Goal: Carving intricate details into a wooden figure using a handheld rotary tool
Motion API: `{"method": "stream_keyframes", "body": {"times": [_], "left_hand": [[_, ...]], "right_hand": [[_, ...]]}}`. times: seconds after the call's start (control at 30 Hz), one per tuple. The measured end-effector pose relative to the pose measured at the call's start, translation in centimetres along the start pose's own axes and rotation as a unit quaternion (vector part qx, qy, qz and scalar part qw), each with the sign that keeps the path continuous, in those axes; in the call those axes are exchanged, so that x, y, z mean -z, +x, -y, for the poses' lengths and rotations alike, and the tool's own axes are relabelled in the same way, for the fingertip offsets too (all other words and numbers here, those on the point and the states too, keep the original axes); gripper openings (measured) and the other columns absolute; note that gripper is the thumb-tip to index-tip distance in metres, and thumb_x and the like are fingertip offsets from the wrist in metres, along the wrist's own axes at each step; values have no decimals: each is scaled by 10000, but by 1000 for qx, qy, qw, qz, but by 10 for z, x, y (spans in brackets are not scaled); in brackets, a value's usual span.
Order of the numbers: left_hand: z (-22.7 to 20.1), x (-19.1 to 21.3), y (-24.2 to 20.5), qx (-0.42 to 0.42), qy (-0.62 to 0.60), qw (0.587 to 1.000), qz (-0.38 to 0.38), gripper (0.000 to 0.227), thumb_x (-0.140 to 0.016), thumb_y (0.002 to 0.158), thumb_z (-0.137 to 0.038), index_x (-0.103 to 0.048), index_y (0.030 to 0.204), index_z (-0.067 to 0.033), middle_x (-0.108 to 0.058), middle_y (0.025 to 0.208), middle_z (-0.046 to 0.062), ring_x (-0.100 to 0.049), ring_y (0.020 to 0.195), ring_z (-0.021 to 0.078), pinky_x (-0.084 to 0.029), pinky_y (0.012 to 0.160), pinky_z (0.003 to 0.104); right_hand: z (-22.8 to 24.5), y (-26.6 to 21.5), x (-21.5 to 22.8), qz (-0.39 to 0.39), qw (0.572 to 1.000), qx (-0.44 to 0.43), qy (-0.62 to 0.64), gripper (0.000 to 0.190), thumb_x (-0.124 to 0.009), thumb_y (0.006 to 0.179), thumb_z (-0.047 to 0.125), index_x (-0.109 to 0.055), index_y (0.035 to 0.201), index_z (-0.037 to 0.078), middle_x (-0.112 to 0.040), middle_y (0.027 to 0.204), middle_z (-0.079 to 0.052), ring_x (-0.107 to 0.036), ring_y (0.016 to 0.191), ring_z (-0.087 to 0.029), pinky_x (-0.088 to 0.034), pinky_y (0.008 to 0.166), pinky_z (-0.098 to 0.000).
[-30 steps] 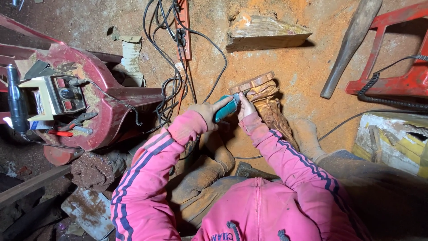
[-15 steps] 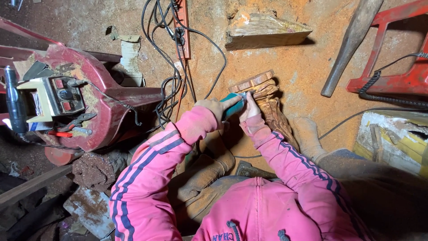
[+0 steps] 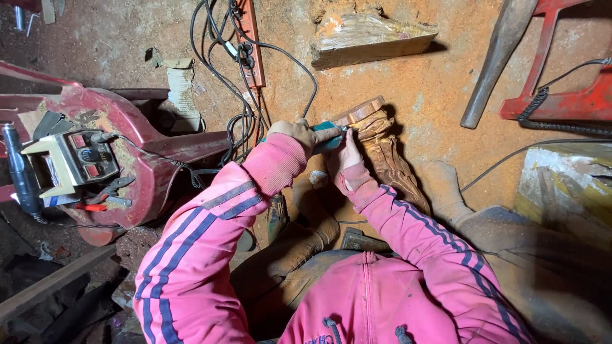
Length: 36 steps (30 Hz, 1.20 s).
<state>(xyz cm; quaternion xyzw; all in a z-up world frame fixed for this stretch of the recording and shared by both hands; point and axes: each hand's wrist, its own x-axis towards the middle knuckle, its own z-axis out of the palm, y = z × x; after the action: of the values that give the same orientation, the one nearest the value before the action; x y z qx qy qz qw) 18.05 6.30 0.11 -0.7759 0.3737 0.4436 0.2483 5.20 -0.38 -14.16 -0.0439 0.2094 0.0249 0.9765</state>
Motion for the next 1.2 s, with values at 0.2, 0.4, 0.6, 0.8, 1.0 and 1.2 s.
{"method": "stream_keyframes", "body": {"times": [0.2, 0.4, 0.6, 0.8, 1.0, 1.2], "left_hand": [[0, 9, -19, 0, -39, 999, 16, 776, -483, 1018, -258, -34, 1561, -584, -567, 1314, 159, -658, 1173, 301, -536, 894, 486], [1, -10, -60, 24, -97, 995, 9, 1057, -728, 848, -286, -8, 1580, -538, -613, 1210, 174, -700, 1070, 361, -576, 810, 483], [-14, -64, -63, 22, -202, 979, -7, 1043, -665, 839, -353, 73, 1555, -527, -561, 1306, 140, -665, 1156, 397, -559, 936, 493], [-25, -71, -55, 7, -233, 972, -31, 1030, -662, 844, -341, 52, 1559, -535, -562, 1314, 143, -668, 1153, 400, -558, 923, 485], [-39, -79, -50, 13, -257, 965, -51, 1044, -666, 841, -381, 85, 1546, -549, -570, 1313, 132, -673, 1140, 406, -556, 941, 495], [-99, -80, -71, -5, -557, 830, -34, 1058, -635, 823, -412, 103, 1581, -388, -534, 1384, 278, -563, 1278, 488, -460, 1107, 532]], "right_hand": [[-23, 23, 48, -101, 993, -1, 58, 657, -316, 1071, 582, -464, 1533, 139, -405, 1600, -95, -322, 1497, -310, -40, 1275, -552], [-27, 7, 45, -160, 974, 26, -156, 462, -570, 1030, 462, -645, 1309, 102, -699, 1202, -61, -672, 1031, -219, -557, 963, -423], [-2, -24, -24, -261, 899, -4, -351, 626, -691, 921, 578, -658, 1312, 91, -657, 1201, -82, -604, 1116, -208, -475, 1021, -453], [-3, -19, 57, -262, 906, 49, -330, 553, -672, 970, 534, -640, 1298, 89, -648, 1170, -50, -610, 1108, -187, -474, 1038, -441], [14, -18, 21, -291, 884, 59, -360, 442, -722, 930, 517, -709, 1098, 109, -631, 985, 10, -587, 924, -140, -501, 943, -353], [36, -38, -25, -294, 795, 36, -529, 371, -769, 835, 507, -727, 714, 159, -590, 652, 28, -580, 631, -106, -452, 571, -255]]}}
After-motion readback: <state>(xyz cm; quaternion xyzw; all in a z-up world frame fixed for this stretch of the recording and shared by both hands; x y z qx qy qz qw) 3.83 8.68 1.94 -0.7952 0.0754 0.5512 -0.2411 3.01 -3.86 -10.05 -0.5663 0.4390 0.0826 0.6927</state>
